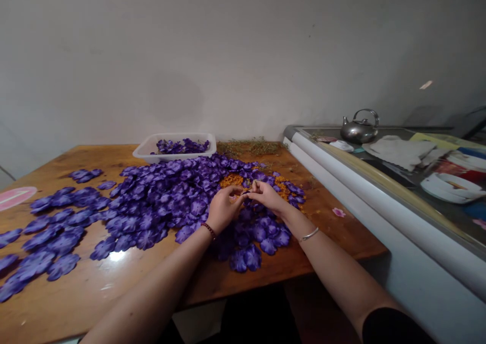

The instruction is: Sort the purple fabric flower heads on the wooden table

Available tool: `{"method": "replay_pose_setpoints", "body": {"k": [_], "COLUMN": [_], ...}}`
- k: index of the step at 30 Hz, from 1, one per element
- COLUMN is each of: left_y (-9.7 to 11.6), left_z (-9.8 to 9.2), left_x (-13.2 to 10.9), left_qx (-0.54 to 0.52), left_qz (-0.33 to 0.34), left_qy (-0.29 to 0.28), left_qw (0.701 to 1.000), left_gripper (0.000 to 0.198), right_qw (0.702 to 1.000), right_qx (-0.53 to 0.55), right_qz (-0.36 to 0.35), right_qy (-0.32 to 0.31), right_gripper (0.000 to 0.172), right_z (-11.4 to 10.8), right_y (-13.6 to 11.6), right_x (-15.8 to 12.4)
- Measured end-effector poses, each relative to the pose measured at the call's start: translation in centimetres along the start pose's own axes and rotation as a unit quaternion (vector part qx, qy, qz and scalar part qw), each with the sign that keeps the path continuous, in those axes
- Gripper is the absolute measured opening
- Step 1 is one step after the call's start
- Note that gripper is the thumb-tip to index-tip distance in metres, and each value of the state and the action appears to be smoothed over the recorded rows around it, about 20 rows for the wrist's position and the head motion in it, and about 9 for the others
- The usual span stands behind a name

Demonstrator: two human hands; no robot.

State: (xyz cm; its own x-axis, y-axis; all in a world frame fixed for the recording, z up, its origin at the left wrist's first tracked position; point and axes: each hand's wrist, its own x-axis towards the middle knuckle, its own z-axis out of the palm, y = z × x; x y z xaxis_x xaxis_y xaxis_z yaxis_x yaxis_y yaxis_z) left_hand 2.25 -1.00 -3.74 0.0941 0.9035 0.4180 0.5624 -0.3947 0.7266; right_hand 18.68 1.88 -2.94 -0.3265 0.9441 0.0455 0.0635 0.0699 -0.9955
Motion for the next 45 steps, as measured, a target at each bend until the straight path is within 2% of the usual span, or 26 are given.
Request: {"method": "replay_pose_setpoints", "body": {"k": [3, 7, 11, 15, 19, 21, 23, 25, 29, 31, 34, 37, 40, 43, 45], "left_y": [-0.1, -0.6, -0.8, -0.6, -0.3, -0.1, 0.2, 0.5, 0.7, 0.6, 0.6, 0.8, 0.4, -0.5, -0.9], "left_z": [-0.1, 0.0, 0.3, 0.2, -0.8, -1.4, -1.7, -1.7, -0.8, -0.4, -0.6, -1.3, -1.7, -1.3, -1.0], "left_x": [0.0, 0.0, 0.1, 0.3, 0.3, 0.2, 0.0, -0.2, -0.9, -1.2, -1.0, -0.4, 0.4, 0.8, 1.0], "left_qx": [-0.026, -0.031, -0.09, -0.11, 0.022, 0.113, 0.179, 0.203, 0.221, 0.245, 0.253, 0.209, 0.098, -0.028, -0.075], "left_qz": [-0.024, -0.029, -0.045, -0.065, -0.086, -0.105, -0.088, -0.047, 0.026, 0.044, 0.033, -0.031, -0.098, -0.148, -0.173], "left_qy": [-0.024, -0.009, 0.006, -0.006, 0.007, 0.002, -0.006, -0.048, -0.221, -0.252, -0.249, -0.215, -0.172, -0.159, -0.156], "left_qw": [0.999, 0.999, 0.995, 0.992, 0.996, 0.988, 0.98, 0.977, 0.95, 0.935, 0.934, 0.954, 0.975, 0.976, 0.97], "left_gripper": [0.019, 0.021, 0.024, 0.02, 0.017, 0.022, 0.031, 0.03, 0.019, 0.015, 0.013, 0.021, 0.024, 0.024, 0.025], "right_qw": [1.0, 0.999, 0.997, 0.997, 0.996, 0.993, 0.989, 0.987, 0.988, 0.987, 0.985, 0.989, 0.994, 0.994, 0.996], "right_qx": [-0.011, -0.03, -0.028, -0.018, -0.023, -0.024, -0.023, -0.025, -0.037, -0.035, -0.014, 0.028, 0.081, 0.105, 0.087], "right_qz": [-0.006, -0.022, -0.024, -0.02, -0.021, -0.031, -0.035, -0.028, -0.009, -0.009, -0.016, -0.011, 0.006, 0.013, 0.004], "right_qy": [0.007, 0.029, 0.062, 0.069, 0.085, 0.114, 0.141, 0.154, 0.152, 0.156, 0.169, 0.147, 0.07, 0.006, -0.021], "right_gripper": [0.039, 0.04, 0.047, 0.052, 0.049, 0.045, 0.04, 0.036, 0.035, 0.04, 0.049, 0.053, 0.051, 0.047, 0.044], "right_z": [0.0, 0.0, -0.1, 0.0, 0.1, -0.1, -0.4, -0.6, -0.8, -0.7, -0.6, -0.4, -0.2, -0.2, -0.2], "right_y": [0.1, 0.3, 0.6, 0.5, 0.2, 0.1, 0.1, 0.3, 0.7, 0.8, 0.5, -0.3, -1.3, -1.7, -1.7], "right_x": [0.0, 0.1, 0.2, 0.2, 0.2, 0.3, 0.4, 0.5, 0.7, 0.8, 0.7, 0.3, -0.3, -0.7, -0.9]}}
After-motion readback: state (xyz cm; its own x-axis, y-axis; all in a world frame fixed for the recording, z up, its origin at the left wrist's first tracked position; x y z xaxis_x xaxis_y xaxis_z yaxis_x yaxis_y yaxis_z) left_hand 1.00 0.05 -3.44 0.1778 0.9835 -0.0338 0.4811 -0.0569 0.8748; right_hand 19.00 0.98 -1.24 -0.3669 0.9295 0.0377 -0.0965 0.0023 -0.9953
